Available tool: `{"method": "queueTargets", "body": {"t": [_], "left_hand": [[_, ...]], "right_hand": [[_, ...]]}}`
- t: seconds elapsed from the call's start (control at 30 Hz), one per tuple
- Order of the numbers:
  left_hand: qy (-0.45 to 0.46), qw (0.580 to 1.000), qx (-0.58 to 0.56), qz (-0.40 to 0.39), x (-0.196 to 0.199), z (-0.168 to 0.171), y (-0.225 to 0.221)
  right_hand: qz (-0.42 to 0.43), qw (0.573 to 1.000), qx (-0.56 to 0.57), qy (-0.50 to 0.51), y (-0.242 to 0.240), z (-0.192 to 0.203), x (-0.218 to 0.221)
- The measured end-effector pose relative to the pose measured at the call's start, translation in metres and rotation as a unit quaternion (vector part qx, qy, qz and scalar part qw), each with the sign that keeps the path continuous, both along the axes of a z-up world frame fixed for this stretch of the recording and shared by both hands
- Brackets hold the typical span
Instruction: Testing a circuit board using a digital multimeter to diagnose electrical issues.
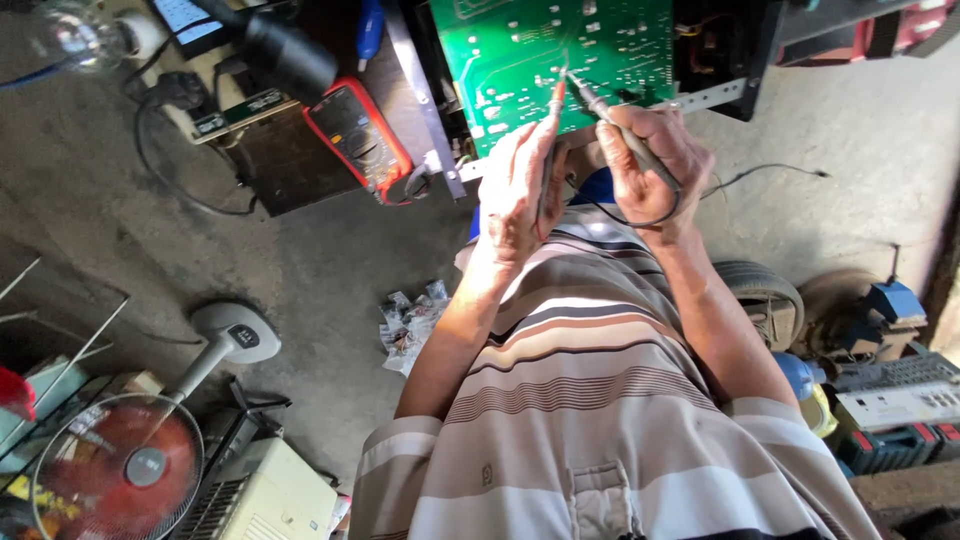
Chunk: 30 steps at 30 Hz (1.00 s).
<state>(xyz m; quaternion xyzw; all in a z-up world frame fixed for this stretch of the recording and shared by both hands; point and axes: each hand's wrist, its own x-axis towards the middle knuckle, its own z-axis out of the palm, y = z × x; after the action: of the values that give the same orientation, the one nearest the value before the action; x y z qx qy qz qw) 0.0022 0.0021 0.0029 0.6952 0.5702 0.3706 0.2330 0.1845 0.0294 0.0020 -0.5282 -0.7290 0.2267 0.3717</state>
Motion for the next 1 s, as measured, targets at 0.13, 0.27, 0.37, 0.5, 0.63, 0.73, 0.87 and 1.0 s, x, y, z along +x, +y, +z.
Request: {"method": "queueTargets", "body": {"t": [0.13, 0.27, 0.37, 0.5, 0.63, 0.73, 0.87, 1.0], "left_hand": [[-0.024, 0.999, -0.002, -0.025, -0.003, 0.001, 0.001], [-0.017, 0.999, 0.037, 0.006, 0.000, -0.006, 0.001], [-0.009, 0.999, 0.036, 0.009, -0.001, -0.012, -0.002], [-0.014, 1.000, 0.004, 0.010, -0.003, -0.016, -0.007], [-0.020, 0.991, 0.119, 0.054, 0.004, -0.016, 0.008], [-0.026, 0.990, 0.124, 0.054, 0.005, -0.019, 0.008], [-0.023, 0.990, 0.126, 0.062, 0.006, -0.023, 0.007], [-0.022, 0.991, 0.123, 0.055, 0.004, -0.019, 0.008]], "right_hand": [[-0.018, 0.999, -0.006, 0.045, 0.002, -0.001, -0.005], [0.000, 0.998, 0.039, 0.052, 0.003, -0.010, -0.005], [0.003, 0.997, 0.040, 0.064, 0.003, -0.012, -0.006], [0.007, 0.996, 0.046, 0.072, 0.004, -0.013, -0.006], [-0.040, 0.988, 0.020, 0.146, 0.007, -0.001, -0.013], [-0.036, 0.989, 0.024, 0.139, 0.006, -0.003, -0.011], [-0.034, 0.990, 0.030, 0.136, 0.006, -0.005, -0.012], [-0.035, 0.990, 0.032, 0.130, 0.006, -0.005, -0.012]]}}
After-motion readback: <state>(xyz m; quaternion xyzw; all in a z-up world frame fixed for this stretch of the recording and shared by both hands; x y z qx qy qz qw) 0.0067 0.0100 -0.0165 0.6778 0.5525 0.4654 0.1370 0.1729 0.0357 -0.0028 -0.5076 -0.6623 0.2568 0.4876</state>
